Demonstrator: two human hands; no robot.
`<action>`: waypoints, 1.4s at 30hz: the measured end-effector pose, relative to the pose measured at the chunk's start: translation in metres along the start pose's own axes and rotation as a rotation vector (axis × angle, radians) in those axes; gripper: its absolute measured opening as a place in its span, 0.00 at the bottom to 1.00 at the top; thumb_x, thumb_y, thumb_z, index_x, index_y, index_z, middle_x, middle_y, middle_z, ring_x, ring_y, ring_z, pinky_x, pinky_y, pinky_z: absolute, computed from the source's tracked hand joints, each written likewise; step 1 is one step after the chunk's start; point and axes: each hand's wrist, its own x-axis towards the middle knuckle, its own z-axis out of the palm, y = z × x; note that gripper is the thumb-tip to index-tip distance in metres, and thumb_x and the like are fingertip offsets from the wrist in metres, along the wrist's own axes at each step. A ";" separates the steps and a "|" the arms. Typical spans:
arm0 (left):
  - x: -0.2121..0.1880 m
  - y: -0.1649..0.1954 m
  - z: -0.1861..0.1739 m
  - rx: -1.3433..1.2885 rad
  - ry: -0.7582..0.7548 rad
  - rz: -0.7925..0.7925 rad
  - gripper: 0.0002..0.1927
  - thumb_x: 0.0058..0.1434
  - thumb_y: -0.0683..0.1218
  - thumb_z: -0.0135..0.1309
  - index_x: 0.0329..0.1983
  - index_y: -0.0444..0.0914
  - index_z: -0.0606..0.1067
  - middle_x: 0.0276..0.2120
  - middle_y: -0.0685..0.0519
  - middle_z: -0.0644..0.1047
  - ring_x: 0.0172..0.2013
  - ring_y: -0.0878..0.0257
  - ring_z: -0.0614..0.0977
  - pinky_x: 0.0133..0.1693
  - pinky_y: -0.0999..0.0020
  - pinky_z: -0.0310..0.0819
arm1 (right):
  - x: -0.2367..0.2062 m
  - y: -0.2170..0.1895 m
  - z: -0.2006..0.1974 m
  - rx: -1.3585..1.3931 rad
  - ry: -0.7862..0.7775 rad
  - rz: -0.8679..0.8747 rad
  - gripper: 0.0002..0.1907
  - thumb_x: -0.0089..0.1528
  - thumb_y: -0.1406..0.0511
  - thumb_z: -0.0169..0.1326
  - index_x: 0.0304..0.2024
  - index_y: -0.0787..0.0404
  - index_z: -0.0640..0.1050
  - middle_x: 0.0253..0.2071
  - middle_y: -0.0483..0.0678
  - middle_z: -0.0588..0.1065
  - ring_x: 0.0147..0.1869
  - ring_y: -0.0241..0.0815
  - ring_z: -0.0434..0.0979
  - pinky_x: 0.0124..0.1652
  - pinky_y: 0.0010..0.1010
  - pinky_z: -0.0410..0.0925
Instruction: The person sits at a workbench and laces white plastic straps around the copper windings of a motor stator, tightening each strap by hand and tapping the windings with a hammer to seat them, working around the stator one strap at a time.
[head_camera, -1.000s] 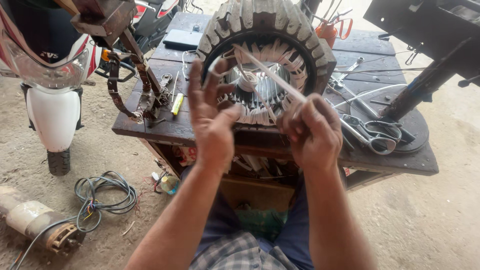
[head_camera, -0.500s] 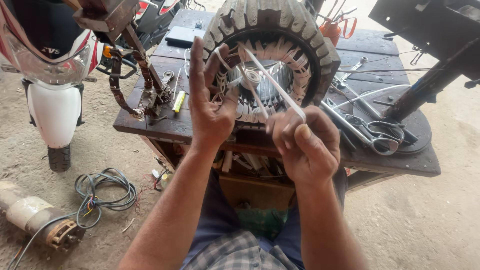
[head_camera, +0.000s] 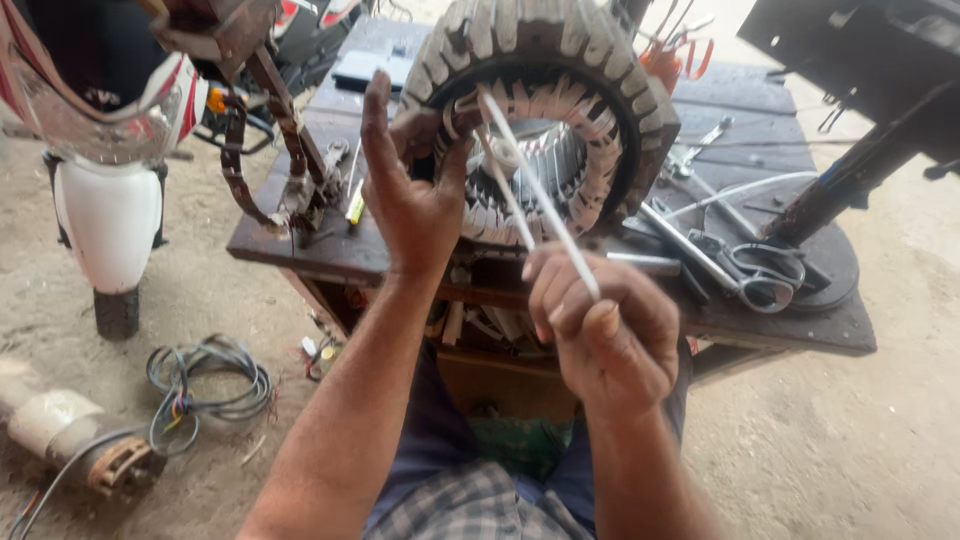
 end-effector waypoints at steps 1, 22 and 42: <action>0.001 0.000 0.000 0.009 0.005 0.025 0.43 0.70 0.44 0.67 0.79 0.47 0.52 0.49 0.54 0.83 0.48 0.64 0.86 0.52 0.70 0.85 | -0.002 0.001 0.001 -0.004 0.014 0.004 0.17 0.76 0.59 0.50 0.36 0.61 0.78 0.24 0.46 0.71 0.28 0.38 0.70 0.44 0.36 0.66; -0.001 -0.006 0.000 0.112 -0.025 0.030 0.25 0.72 0.47 0.59 0.65 0.35 0.62 0.48 0.49 0.80 0.50 0.61 0.85 0.52 0.66 0.83 | -0.057 -0.008 0.037 -0.029 0.349 0.351 0.15 0.74 0.61 0.50 0.36 0.64 0.75 0.31 0.45 0.70 0.34 0.35 0.62 0.47 0.35 0.63; -0.022 0.050 -0.016 0.125 -0.540 0.224 0.03 0.67 0.41 0.57 0.41 0.37 0.80 0.35 0.50 0.78 0.44 0.51 0.78 0.49 0.52 0.69 | -0.038 0.005 -0.112 -1.015 0.602 0.320 0.10 0.69 0.64 0.58 0.50 0.62 0.79 0.45 0.50 0.79 0.49 0.47 0.78 0.51 0.43 0.70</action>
